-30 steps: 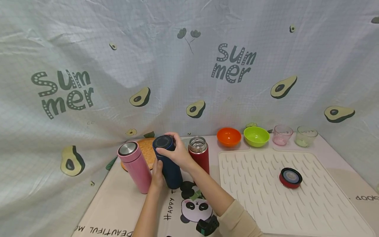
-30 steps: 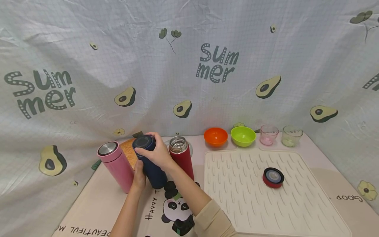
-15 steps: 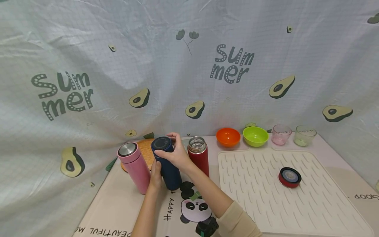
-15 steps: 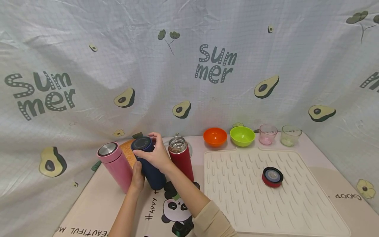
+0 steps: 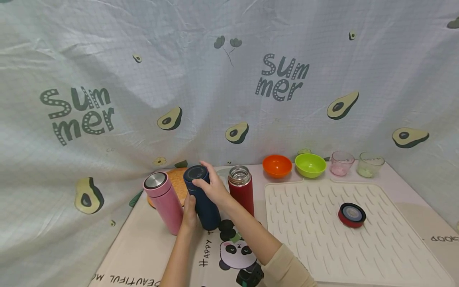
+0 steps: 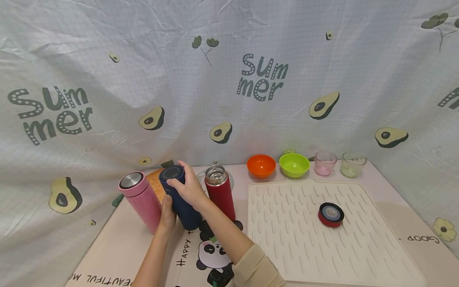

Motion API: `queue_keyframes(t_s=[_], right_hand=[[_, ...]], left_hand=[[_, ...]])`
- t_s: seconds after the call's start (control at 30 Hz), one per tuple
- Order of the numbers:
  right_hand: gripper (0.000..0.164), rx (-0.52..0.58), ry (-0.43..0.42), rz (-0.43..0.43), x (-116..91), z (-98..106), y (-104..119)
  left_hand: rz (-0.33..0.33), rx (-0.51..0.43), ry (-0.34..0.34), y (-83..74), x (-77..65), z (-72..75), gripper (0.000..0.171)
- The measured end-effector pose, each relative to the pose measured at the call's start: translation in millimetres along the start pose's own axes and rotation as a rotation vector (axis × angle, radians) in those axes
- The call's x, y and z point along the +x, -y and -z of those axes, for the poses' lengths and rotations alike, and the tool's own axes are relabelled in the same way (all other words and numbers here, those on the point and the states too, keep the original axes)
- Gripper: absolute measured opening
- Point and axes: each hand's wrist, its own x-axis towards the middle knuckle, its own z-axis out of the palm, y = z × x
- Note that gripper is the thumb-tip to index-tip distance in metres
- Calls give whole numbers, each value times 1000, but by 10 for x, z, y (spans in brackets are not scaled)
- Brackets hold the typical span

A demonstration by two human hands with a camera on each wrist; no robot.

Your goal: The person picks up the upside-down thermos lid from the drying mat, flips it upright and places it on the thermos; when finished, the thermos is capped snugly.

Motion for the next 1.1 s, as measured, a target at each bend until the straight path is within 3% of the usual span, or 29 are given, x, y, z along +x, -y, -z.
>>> queue_keyframes(t_s=[0.23, 0.47, 0.6, 0.8, 0.93, 1.1], right_hand=[[62, -25, -18, 13, 18, 13, -7], [56, 21, 18, -64, 21, 34, 21], [61, 3, -8, -42, 27, 32, 22], [60, 2, 34, -48, 17, 46, 0], [58, 4, -4, -30, 1, 26, 40], [61, -83, 13, -46, -46, 16, 149]], left_hand=[[-15, 3, 9, 1, -1, -13, 81], [22, 3, 8, -3, 2, -8, 82], [19, -3, 10, -9, 6, -15, 80], [9, 6, 2, -5, -5, -21, 81], [-3, 13, 17, -14, -6, -21, 81], [-3, 5, 23, -19, 2, -20, 83]])
